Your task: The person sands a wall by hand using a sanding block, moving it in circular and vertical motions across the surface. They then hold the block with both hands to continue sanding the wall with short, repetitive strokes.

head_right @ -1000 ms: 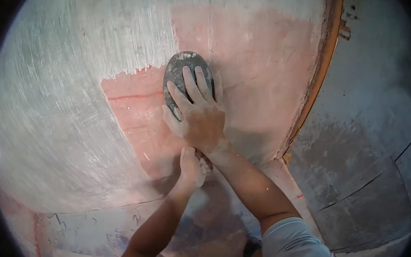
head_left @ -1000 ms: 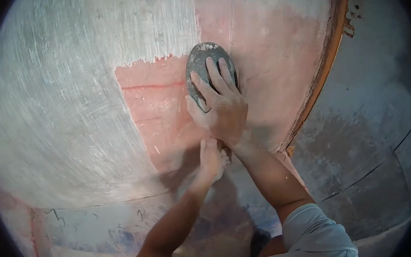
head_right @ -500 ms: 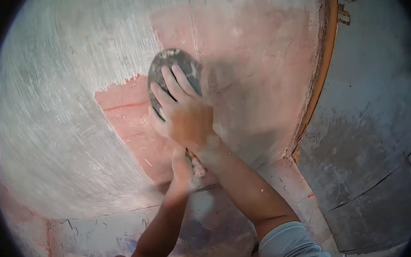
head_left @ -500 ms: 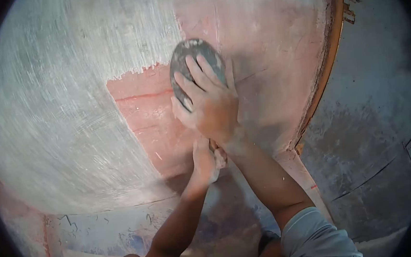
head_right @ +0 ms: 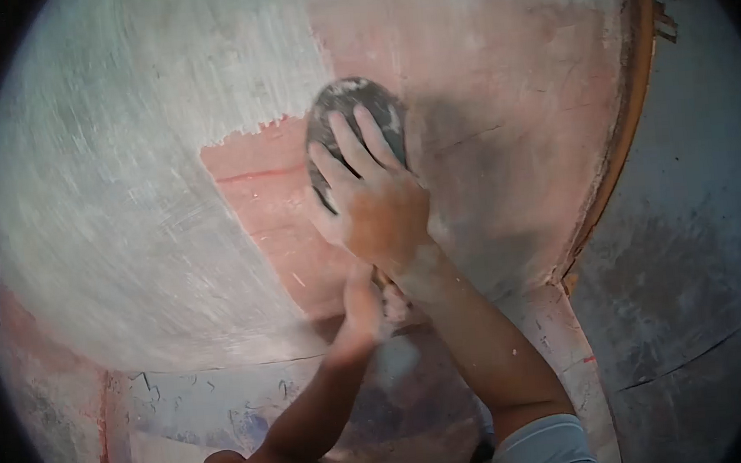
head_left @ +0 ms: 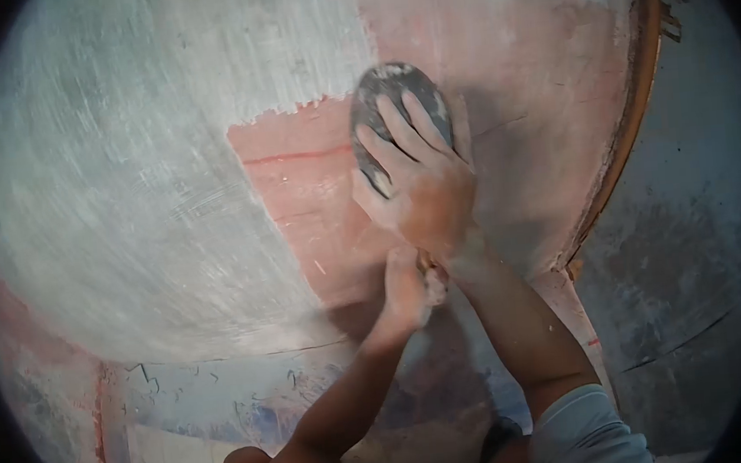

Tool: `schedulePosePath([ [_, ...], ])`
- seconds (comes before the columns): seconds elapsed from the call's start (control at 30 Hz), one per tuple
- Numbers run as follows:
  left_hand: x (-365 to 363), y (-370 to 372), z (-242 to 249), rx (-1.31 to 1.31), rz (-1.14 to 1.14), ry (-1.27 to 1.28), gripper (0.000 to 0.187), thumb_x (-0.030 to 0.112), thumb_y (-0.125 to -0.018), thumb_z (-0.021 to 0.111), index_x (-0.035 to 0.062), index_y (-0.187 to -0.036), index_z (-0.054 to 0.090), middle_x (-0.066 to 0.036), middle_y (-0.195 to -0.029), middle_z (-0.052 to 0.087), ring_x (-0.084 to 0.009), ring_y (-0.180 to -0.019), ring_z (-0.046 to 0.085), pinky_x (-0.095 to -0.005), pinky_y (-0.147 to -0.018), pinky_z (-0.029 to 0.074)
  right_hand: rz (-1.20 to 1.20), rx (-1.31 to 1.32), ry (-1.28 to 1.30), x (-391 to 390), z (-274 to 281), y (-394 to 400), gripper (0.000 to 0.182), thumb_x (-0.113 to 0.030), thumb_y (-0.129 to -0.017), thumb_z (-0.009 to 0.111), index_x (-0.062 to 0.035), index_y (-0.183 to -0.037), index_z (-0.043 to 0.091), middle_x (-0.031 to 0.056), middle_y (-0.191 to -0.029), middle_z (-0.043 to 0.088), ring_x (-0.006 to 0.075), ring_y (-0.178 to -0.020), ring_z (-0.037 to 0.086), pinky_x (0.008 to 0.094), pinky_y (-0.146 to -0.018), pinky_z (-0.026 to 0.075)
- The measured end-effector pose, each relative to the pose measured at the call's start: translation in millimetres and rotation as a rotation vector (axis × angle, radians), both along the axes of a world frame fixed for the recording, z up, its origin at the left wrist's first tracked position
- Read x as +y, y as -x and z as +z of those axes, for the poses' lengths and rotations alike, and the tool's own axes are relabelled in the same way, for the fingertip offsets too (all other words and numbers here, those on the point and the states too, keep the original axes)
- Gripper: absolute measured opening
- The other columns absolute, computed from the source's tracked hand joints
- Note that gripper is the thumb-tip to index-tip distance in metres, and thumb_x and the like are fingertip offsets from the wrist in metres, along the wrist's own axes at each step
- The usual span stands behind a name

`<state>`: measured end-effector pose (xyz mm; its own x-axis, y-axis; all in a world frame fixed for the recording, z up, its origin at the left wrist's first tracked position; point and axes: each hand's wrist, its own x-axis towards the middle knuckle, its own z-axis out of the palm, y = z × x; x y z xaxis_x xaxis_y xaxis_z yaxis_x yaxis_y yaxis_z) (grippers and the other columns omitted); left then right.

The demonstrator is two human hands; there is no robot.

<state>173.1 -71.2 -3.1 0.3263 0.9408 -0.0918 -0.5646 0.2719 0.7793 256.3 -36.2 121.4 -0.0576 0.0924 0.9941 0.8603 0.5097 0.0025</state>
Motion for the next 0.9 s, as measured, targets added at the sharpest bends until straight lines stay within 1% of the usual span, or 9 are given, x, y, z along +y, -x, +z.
schedulePosePath([
  [0.03, 5, 4, 14, -0.05, -0.036, 0.021, 0.037, 0.034, -0.107, 0.04, 0.0112, -0.08, 0.05, -0.006, -0.063, 0.05, -0.0135, -0.046, 0.045, -0.0288, -0.04, 0.034, -0.014, -0.004, 0.0, 4, 11, 0, 0.033, -0.023, -0.076, 0.082, -0.0127, -0.108, 0.082, 0.0105, -0.13, 0.073, 0.0334, -0.125, 0.066, 0.061, -0.112, 0.045],
  [0.1, 6, 0, 65, 0.101, 0.086, -0.054, 0.038, 0.038, -0.108, 0.041, 0.0116, -0.081, 0.051, -0.003, -0.062, 0.049, -0.0117, -0.045, 0.043, -0.0271, -0.039, 0.031, 0.029, 0.02, -0.075, 16, 34, 0, 0.033, -0.027, -0.081, 0.079, -0.0146, -0.111, 0.08, 0.0103, -0.137, 0.069, 0.0343, -0.132, 0.062, 0.0437, -0.096, 0.058],
  [0.23, 13, 4, 86, 0.085, 0.053, -0.12, 0.041, 0.043, -0.109, 0.043, 0.0124, -0.082, 0.051, 0.001, -0.06, 0.045, -0.0102, -0.044, 0.039, -0.0259, -0.038, 0.026, 0.083, 0.103, -0.105, 28, 51, 3, 0.033, -0.028, -0.08, 0.079, -0.0138, -0.11, 0.081, 0.009, -0.134, 0.071, 0.0341, -0.132, 0.062, 0.045, -0.096, 0.058],
  [0.3, 7, 3, 79, 0.097, 0.085, -0.132, 0.042, 0.045, -0.109, 0.044, 0.0128, -0.082, 0.051, 0.001, -0.06, 0.044, -0.01, -0.043, 0.038, -0.0258, -0.038, 0.025, 0.124, 0.138, -0.067, 20, 39, 4, 0.032, -0.028, -0.08, 0.08, -0.0141, -0.108, 0.082, 0.0084, -0.132, 0.072, 0.034, -0.131, 0.063, 0.0452, -0.097, 0.058],
  [0.4, -3, 6, 58, -0.048, -0.106, 0.016, 0.043, 0.046, -0.11, 0.044, 0.0142, -0.08, 0.048, 0.001, -0.06, 0.044, -0.0103, -0.042, 0.036, -0.0255, -0.037, 0.026, 0.0, 0.022, -0.06, 7, 21, -1, 0.029, -0.025, -0.079, 0.08, -0.0142, -0.105, 0.082, 0.008, -0.129, 0.074, 0.0329, -0.129, 0.064, 0.0425, -0.097, 0.059],
  [0.5, -4, 2, 53, -0.066, -0.069, -0.028, 0.047, 0.048, -0.111, 0.043, 0.0155, -0.078, 0.045, 0.001, -0.058, 0.043, -0.0107, -0.042, 0.037, -0.0253, -0.036, 0.026, 0.012, 0.044, -0.023, 8, 22, 3, 0.028, -0.026, -0.079, 0.08, -0.0141, -0.105, 0.082, 0.0074, -0.128, 0.074, 0.0309, -0.13, 0.063, 0.0408, -0.096, 0.059],
  [0.6, -3, -4, 79, 0.035, 0.07, -0.125, 0.049, 0.05, -0.112, 0.041, 0.0168, -0.076, 0.042, 0.002, -0.057, 0.042, -0.0107, -0.041, 0.037, -0.0254, -0.036, 0.025, 0.108, 0.072, -0.039, 15, 46, 0, 0.029, -0.027, -0.08, 0.079, -0.0141, -0.106, 0.082, 0.0068, -0.128, 0.074, 0.0294, -0.129, 0.064, 0.0407, -0.097, 0.059],
  [0.73, 6, 0, 118, 0.068, 0.08, -0.057, 0.046, 0.05, -0.112, 0.042, 0.0163, -0.082, 0.047, 0.004, -0.058, 0.042, -0.0087, -0.04, 0.036, -0.0254, -0.035, 0.025, 0.034, 0.061, -0.149, 28, 67, 4, 0.03, -0.029, -0.08, 0.079, -0.0145, -0.106, 0.082, 0.0066, -0.13, 0.074, 0.029, -0.128, 0.064, 0.0421, -0.096, 0.06],
  [0.9, -4, 3, 84, 0.02, 0.004, -0.051, 0.044, 0.053, -0.111, 0.042, 0.0171, -0.087, 0.05, 0.005, -0.059, 0.04, -0.0084, -0.04, 0.034, -0.0242, -0.036, 0.024, 0.101, 0.125, -0.023, 12, 46, 4, 0.033, -0.029, -0.079, 0.081, -0.016, -0.109, 0.084, 0.0076, -0.128, 0.076, 0.0326, -0.128, 0.066, 0.0436, -0.1, 0.057],
])
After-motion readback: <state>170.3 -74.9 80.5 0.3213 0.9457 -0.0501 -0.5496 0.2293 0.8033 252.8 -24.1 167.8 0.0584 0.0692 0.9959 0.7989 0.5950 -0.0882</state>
